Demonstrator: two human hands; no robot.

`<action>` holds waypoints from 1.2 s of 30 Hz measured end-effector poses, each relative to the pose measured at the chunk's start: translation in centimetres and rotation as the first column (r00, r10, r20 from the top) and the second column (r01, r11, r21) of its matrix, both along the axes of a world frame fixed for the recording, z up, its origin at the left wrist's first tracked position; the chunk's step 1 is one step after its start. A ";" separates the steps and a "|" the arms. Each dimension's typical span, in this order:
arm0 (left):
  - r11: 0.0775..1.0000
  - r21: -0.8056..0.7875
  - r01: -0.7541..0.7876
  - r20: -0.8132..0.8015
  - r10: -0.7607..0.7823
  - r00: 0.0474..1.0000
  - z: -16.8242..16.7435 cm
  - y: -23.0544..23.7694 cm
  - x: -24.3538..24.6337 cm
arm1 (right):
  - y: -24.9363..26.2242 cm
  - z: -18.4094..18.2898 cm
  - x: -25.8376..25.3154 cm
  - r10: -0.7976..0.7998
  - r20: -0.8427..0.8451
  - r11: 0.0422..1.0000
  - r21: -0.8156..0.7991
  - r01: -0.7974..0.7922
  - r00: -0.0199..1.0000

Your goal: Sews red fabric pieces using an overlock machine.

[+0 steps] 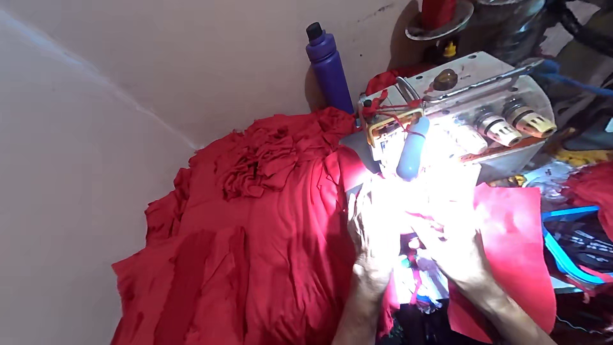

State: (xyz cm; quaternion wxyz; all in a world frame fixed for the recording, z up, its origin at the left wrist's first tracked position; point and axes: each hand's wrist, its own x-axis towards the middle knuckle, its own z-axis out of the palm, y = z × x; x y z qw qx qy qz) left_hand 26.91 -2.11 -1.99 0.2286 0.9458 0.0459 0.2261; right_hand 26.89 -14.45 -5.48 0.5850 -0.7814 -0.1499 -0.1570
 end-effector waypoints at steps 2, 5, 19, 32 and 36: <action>1.000 0.003 0.027 -0.073 -0.027 0.997 0.6 1.2 1.1 | -0.1 0.1 0.8 -0.059 0.059 0.993 -0.102 0.065 0.997; 0.999 -0.008 0.036 -0.138 -0.037 0.990 1.6 2.9 2.6 | -0.5 0.0 0.5 -0.092 0.135 0.971 -0.205 0.119 0.987; 0.934 -0.265 0.238 0.340 -0.140 0.930 -0.4 8.7 -2.3 | -10.1 -7.2 -10.7 0.167 0.488 0.819 -0.553 0.155 0.857; 0.846 -0.466 0.258 0.248 -0.156 0.956 -6.5 0.1 -17.2 | -10.9 -6.5 -10.4 0.198 0.176 0.967 -0.199 -0.162 0.964; 0.494 -0.726 0.479 0.122 -0.592 0.797 -5.2 -2.0 -15.7 | -12.2 -3.6 -9.5 0.203 -0.015 0.979 0.024 -0.202 0.979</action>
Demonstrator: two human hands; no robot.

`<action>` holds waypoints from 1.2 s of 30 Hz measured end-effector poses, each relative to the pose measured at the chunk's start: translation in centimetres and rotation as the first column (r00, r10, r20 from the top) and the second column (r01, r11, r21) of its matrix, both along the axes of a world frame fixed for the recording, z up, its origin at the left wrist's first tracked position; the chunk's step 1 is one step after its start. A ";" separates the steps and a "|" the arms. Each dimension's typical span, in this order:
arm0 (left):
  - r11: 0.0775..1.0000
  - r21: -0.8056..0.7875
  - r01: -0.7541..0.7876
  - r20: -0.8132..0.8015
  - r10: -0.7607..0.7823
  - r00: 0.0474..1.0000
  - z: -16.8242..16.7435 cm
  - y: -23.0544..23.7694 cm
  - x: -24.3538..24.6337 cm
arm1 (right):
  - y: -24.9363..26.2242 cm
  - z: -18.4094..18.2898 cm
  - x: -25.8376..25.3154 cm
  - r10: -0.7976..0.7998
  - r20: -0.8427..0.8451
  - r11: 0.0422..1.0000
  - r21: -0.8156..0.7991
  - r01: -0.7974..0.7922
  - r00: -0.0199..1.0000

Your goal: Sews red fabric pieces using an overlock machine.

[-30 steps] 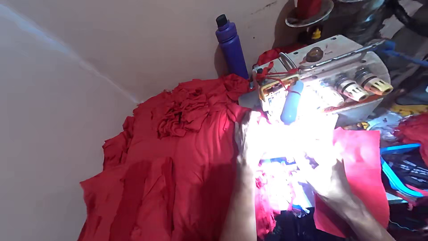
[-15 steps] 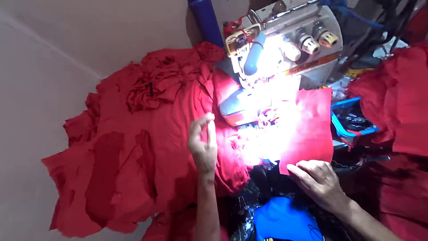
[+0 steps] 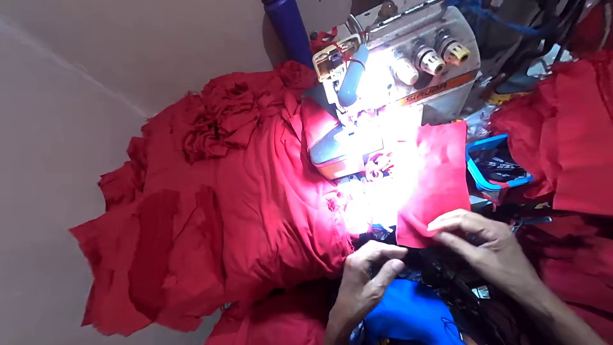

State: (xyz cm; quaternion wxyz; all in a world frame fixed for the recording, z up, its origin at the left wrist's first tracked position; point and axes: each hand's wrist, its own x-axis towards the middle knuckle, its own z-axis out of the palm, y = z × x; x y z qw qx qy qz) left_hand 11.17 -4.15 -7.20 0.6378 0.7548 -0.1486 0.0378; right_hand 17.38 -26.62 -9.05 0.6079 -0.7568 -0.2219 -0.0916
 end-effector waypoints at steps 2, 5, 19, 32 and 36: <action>0.972 -0.062 0.226 -0.132 -0.233 0.963 1.7 -1.1 2.1 | -0.4 1.9 0.3 -0.099 -0.024 0.993 0.062 0.100 0.995; 0.949 -0.268 0.165 -0.382 -0.262 0.886 3.8 -3.1 6.5 | -1.2 4.3 0.2 -0.065 0.138 0.996 0.073 0.056 0.988; 0.920 0.261 -0.294 0.083 0.282 0.956 4.9 -6.6 14.3 | -3.2 3.4 0.5 0.021 0.328 0.996 -0.094 0.010 0.945; 0.978 -0.173 -0.118 0.096 0.136 0.986 8.3 -4.3 6.3 | 2.3 7.9 1.6 -0.059 0.200 0.974 0.228 0.012 0.978; 0.990 -0.076 -0.119 0.204 0.132 0.970 7.7 -2.6 4.6 | 3.9 7.4 1.1 -0.033 0.149 0.975 0.224 -0.001 0.988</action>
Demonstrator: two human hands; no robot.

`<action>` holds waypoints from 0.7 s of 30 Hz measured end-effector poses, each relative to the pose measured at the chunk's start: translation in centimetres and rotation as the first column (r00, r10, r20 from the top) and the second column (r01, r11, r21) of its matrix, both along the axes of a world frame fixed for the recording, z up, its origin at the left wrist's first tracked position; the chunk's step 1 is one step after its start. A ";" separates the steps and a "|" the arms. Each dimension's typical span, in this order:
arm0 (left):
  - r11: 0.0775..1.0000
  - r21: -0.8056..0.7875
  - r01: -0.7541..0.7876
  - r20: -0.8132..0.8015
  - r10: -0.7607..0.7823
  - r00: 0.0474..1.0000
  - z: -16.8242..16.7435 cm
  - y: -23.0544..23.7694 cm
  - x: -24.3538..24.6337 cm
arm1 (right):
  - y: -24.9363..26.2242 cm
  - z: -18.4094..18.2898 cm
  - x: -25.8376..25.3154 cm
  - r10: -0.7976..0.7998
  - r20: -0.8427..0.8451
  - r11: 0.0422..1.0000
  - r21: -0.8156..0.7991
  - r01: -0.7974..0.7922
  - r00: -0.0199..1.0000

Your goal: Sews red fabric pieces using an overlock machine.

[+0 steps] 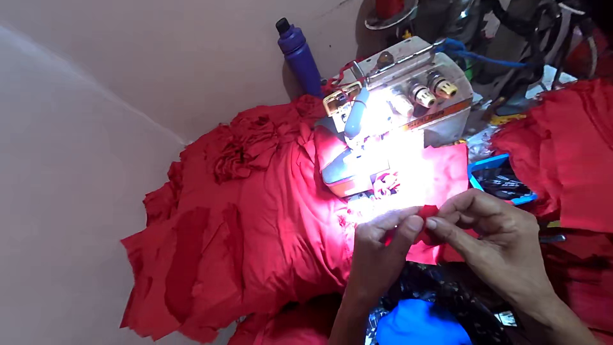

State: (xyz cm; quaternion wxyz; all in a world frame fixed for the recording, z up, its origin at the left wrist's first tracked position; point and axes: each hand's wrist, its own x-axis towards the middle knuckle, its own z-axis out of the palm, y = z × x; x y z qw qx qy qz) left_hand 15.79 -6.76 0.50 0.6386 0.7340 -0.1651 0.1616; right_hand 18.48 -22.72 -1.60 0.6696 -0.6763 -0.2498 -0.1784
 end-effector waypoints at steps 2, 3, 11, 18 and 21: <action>0.999 -0.010 0.032 0.017 -0.032 0.999 -0.1 0.7 -0.7 | 0.7 -0.1 -0.3 0.007 -0.007 1.000 0.011 -0.007 1.000; 0.999 -0.014 0.032 0.025 -0.032 0.999 -0.2 1.0 -1.0 | 1.0 -0.1 -0.5 0.023 -0.013 1.000 0.015 -0.022 1.000; 0.952 0.304 -0.037 0.185 -0.020 0.983 2.9 5.6 -2.7 | 3.2 -0.2 -1.6 0.359 -0.098 0.921 -0.123 -0.369 0.928; 0.957 0.282 -0.063 0.191 0.008 0.981 3.6 9.4 -2.9 | 5.0 -1.2 -1.8 0.473 -0.192 0.874 -0.020 -0.485 0.860; 0.951 0.294 -0.094 0.224 0.028 0.974 3.9 10.1 -1.7 | 5.5 -1.2 -1.6 0.447 -0.186 0.888 -0.024 -0.459 0.875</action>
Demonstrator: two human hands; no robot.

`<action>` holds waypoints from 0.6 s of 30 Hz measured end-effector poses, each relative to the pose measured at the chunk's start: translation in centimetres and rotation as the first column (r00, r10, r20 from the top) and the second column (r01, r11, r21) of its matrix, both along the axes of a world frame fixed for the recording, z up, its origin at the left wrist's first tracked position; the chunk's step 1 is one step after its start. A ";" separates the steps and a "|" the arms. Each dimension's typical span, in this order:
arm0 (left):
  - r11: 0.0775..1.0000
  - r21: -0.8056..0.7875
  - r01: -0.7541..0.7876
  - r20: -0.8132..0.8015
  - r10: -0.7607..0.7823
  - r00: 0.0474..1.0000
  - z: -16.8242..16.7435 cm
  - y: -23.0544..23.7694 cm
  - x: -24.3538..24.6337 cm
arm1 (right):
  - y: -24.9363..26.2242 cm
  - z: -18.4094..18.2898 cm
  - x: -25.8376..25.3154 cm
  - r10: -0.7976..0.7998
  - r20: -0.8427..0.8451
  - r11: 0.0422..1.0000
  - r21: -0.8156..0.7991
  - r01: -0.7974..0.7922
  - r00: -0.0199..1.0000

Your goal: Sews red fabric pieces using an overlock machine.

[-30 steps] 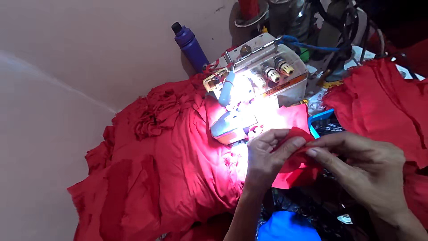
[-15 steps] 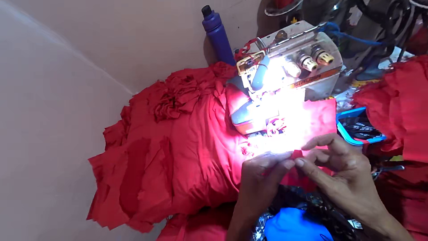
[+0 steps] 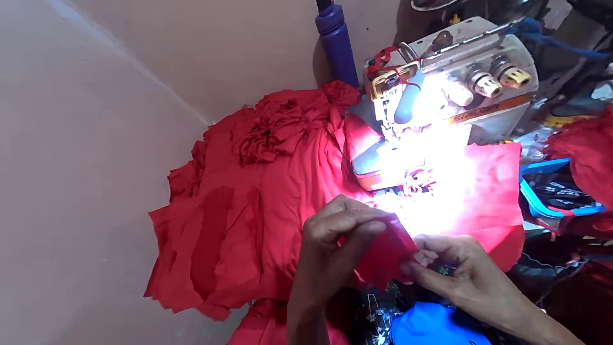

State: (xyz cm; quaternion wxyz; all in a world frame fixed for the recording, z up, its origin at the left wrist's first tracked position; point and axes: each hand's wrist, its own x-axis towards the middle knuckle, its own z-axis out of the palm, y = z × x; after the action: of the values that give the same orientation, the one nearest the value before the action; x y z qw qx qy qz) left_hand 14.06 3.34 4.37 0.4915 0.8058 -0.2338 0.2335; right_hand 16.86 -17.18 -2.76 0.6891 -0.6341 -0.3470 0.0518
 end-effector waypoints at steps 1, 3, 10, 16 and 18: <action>1.000 -0.004 -0.008 0.008 0.008 1.000 0.1 0.2 0.7 | 0.2 0.0 0.2 -0.031 0.020 0.999 -0.004 0.032 0.999; 0.998 -0.034 -0.056 -0.010 0.056 0.998 0.1 0.3 2.6 | 0.7 -0.1 0.9 -0.162 0.082 0.985 -0.045 0.166 0.983; 0.964 0.036 -0.263 -0.140 0.265 0.954 -3.3 -0.7 11.1 | 3.3 -2.4 7.0 -0.498 0.042 0.832 -0.256 0.491 0.866; 0.798 0.337 -0.499 0.009 0.528 0.849 -5.6 -2.6 13.4 | 3.4 -3.7 8.4 -0.513 0.077 0.789 -0.350 0.504 0.855; 0.744 0.363 -0.560 0.189 0.530 0.827 -6.3 -3.3 13.1 | 3.1 -4.0 7.8 -0.503 0.086 0.795 -0.345 0.500 0.860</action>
State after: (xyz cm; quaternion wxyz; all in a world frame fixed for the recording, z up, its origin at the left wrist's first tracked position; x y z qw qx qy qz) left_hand 27.13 0.01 -1.94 0.2158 0.9129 -0.0490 0.3430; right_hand 24.68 -14.04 -6.79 0.5539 -0.8166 -0.1480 -0.0675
